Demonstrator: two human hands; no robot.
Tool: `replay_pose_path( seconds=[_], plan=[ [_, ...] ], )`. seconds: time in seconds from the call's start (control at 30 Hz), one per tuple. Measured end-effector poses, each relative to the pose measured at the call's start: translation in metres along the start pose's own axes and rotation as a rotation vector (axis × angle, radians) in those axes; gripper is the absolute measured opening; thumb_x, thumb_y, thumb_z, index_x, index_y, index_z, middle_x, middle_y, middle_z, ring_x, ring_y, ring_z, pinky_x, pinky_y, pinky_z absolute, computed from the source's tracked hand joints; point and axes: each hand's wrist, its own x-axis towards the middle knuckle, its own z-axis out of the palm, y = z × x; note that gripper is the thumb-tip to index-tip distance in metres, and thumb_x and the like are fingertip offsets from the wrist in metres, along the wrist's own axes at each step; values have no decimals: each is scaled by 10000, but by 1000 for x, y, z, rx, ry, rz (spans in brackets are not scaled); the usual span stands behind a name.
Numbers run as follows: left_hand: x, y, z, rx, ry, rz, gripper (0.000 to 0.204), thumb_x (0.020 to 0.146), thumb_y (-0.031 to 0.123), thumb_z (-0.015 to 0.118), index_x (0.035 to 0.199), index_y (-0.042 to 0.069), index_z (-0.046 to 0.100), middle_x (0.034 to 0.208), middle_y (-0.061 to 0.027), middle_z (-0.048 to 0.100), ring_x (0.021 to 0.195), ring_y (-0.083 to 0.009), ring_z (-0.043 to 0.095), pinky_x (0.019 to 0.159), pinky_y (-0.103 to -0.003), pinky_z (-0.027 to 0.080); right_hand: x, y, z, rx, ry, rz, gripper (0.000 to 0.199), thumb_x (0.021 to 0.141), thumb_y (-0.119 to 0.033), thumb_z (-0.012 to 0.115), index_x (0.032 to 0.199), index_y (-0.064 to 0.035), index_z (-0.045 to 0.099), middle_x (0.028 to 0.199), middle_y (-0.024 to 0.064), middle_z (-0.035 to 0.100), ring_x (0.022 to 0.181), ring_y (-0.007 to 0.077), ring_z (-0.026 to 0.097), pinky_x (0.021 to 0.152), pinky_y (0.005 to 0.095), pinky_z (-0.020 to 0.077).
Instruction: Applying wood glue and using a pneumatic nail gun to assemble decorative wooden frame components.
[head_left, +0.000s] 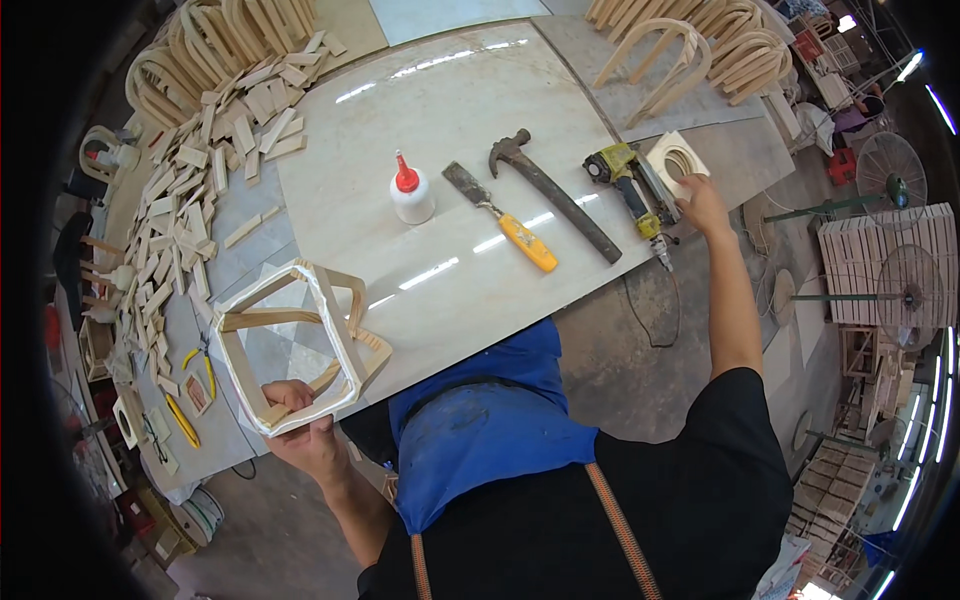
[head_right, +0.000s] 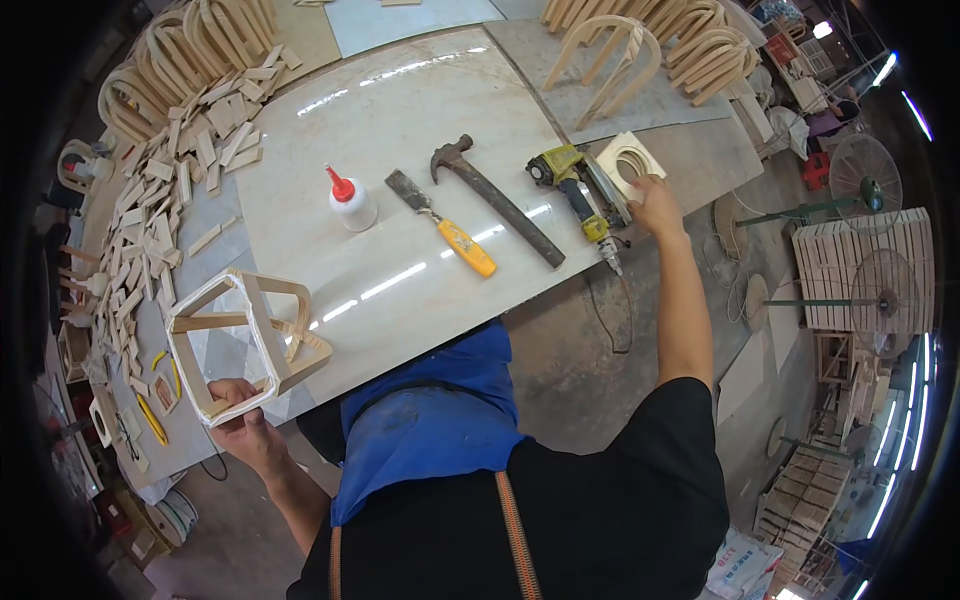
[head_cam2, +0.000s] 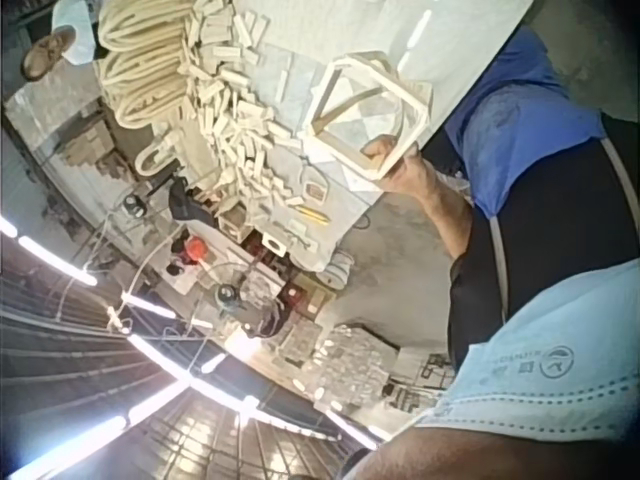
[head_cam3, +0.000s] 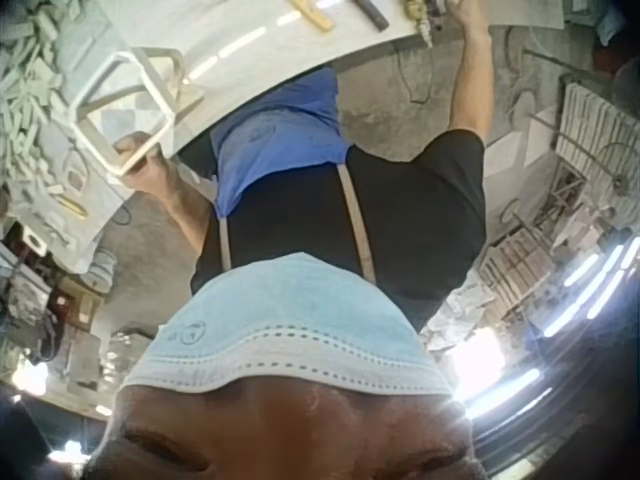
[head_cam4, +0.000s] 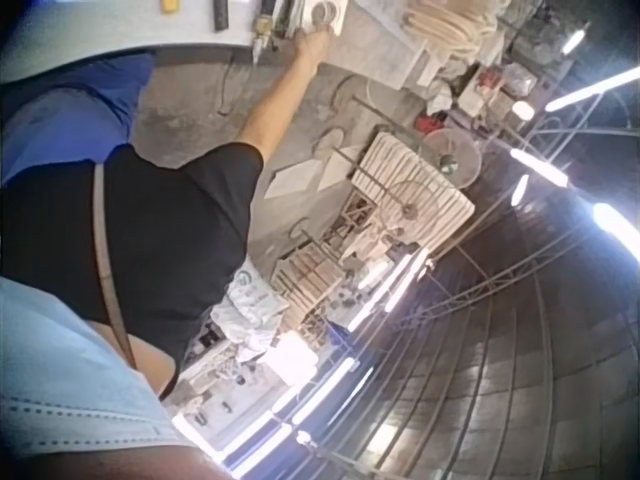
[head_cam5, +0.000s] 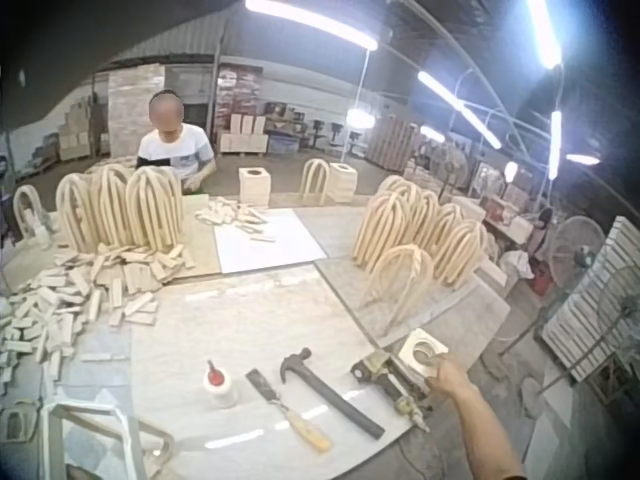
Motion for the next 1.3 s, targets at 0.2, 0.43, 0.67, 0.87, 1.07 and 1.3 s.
replay_pose_path(
  seconds=[0.2, 0.43, 0.67, 0.87, 1.07, 1.3],
  plan=[
    [0, 7, -5, 59, 6, -22, 429, 814, 291, 838, 960, 83, 493, 869, -24, 465, 789, -139, 451, 737, -261, 388, -1, -9, -32, -174, -4, 22, 394, 724, -193, 739, 1077, -21, 702, 1073, 172, 691, 972, 378, 645, 892, 430, 530],
    [2, 12, 13, 18, -41, -113, 1228, 573, 137, 990, 1576, 12, 292, 809, 48, 493, 708, -76, 420, 693, -187, 370, -19, -138, -100, 7, 84, 68, 370, 829, -210, 679, 1134, -3, 650, 1068, 192, 673, 946, 355, 636, 845, 428, 508],
    [3, 13, 18, 77, -117, -82, 1258, 529, 187, 1007, 1566, 4, 319, 865, 30, 514, 763, -90, 441, 827, -216, 422, -5, -156, -89, 71, 92, -179, 377, 797, -156, 679, 1139, -2, 644, 1061, 139, 682, 909, 294, 624, 825, 398, 498],
    [6, 16, 17, 16, -92, -53, 1252, 543, 183, 1003, 1571, 4, 310, 907, 33, 522, 702, -76, 359, 668, -186, 374, -35, -245, -95, 650, -9, -92, 371, 817, -111, 692, 1176, -33, 638, 1106, 80, 643, 855, 179, 541, 798, 273, 468],
    [1, 11, 14, 81, -127, -141, 1199, 578, 167, 983, 1557, -5, 313, 1509, -176, 446, 1311, -281, 506, 1121, -355, 391, -87, -351, -134, 817, -113, -717, 476, 727, -41, 720, 1194, -32, 631, 1154, 76, 656, 1068, 248, 578, 918, 321, 476],
    [-5, 15, 11, 329, -221, 74, 1139, 623, 100, 950, 1557, -1, 306, 1591, -177, 381, 1421, -293, 440, 1192, -392, 345, -110, -429, -151, 722, -260, -1199, 498, 730, -65, 771, 1210, -39, 644, 1211, 92, 674, 1208, 328, 582, 1021, 417, 486]
  ],
)
